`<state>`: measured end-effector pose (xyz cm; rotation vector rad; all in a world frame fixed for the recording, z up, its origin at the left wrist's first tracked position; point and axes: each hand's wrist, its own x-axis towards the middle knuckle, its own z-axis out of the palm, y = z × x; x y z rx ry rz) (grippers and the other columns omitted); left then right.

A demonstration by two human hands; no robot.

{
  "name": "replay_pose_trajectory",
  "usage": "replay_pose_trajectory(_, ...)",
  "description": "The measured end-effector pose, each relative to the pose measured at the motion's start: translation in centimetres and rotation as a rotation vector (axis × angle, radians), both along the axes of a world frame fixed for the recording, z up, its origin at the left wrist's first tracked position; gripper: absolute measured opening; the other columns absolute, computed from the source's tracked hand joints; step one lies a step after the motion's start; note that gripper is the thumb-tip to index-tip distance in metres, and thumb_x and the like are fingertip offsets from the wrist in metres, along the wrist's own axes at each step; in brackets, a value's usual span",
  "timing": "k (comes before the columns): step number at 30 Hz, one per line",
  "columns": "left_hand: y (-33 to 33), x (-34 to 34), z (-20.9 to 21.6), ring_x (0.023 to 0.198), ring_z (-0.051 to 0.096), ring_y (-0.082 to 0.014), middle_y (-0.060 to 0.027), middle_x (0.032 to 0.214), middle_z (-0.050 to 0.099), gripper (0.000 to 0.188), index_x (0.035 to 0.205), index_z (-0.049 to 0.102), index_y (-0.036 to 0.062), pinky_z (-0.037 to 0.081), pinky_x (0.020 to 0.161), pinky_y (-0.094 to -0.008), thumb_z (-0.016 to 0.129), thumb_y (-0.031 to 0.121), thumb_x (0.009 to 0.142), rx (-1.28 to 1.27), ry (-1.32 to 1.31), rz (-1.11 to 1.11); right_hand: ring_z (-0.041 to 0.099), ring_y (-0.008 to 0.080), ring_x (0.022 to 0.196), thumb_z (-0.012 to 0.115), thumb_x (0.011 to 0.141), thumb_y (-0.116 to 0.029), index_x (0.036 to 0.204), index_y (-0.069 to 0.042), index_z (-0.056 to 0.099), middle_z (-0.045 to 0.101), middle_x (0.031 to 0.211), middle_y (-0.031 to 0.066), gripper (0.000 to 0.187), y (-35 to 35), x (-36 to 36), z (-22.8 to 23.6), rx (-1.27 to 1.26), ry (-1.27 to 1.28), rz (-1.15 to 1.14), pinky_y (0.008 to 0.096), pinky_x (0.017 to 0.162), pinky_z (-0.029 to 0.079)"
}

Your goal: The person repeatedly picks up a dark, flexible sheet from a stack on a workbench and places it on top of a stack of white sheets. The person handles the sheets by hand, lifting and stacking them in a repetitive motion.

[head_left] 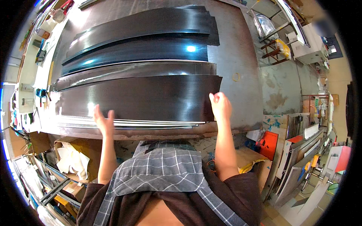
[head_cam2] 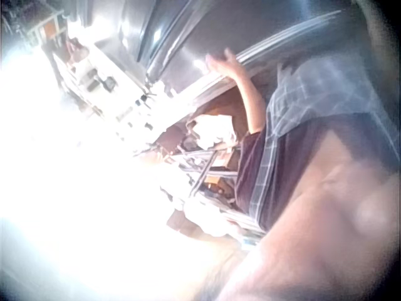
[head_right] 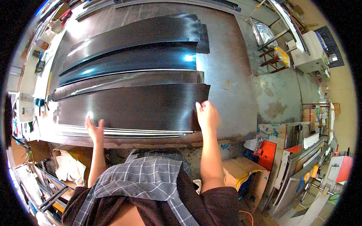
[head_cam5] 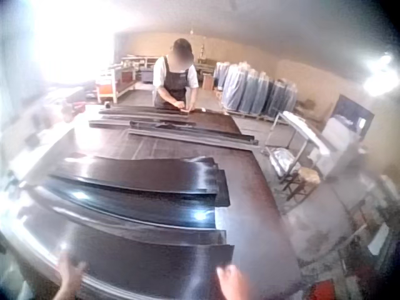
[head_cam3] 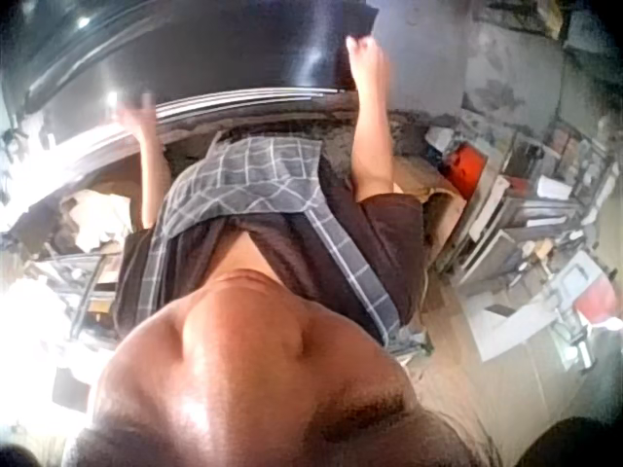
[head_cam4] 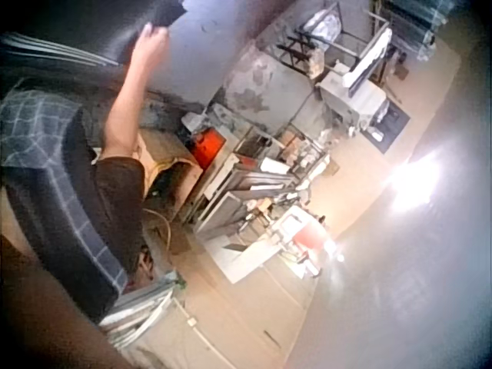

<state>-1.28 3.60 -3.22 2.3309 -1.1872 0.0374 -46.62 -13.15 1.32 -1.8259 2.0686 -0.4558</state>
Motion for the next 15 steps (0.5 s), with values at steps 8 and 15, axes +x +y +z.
replay_pose_trajectory(8, -3.5, -11.9, 1.5, 0.14, 0.023, -0.0337, -0.0154, 0.15, 0.03, 0.063, 0.139, 0.042, 0.014, 0.016, 0.113, -0.0528, 0.065, 0.034, 0.084, 0.304, -0.038, -0.515, 0.062, 0.0129, 0.073, 0.062, 0.089, -0.026, 0.107, -0.002, 0.06, 0.064, 0.087, 0.0038, 0.03, -10.4, 7.3, -0.7, 0.247, -1.14, -0.178, 0.0264, 0.061, 0.053)
replay_pose_trajectory(15, -4.1, -12.1, 2.2, 0.139, 0.024, -0.034, -0.015, 0.148, 0.031, 0.061, 0.135, 0.047, 0.0133, 0.018, 0.112, -0.053, 0.068, 0.03, 0.08, 0.29, 0.032, -0.498, 0.066, 0.017, 0.061, 0.064, 0.083, -0.015, 0.093, -0.001, 0.07, 0.069, 0.075, 0.0124, 0.018, -11.2, 7.7, -0.5, -0.307, -0.167, 0.447, 0.0341, 0.057, 0.052)
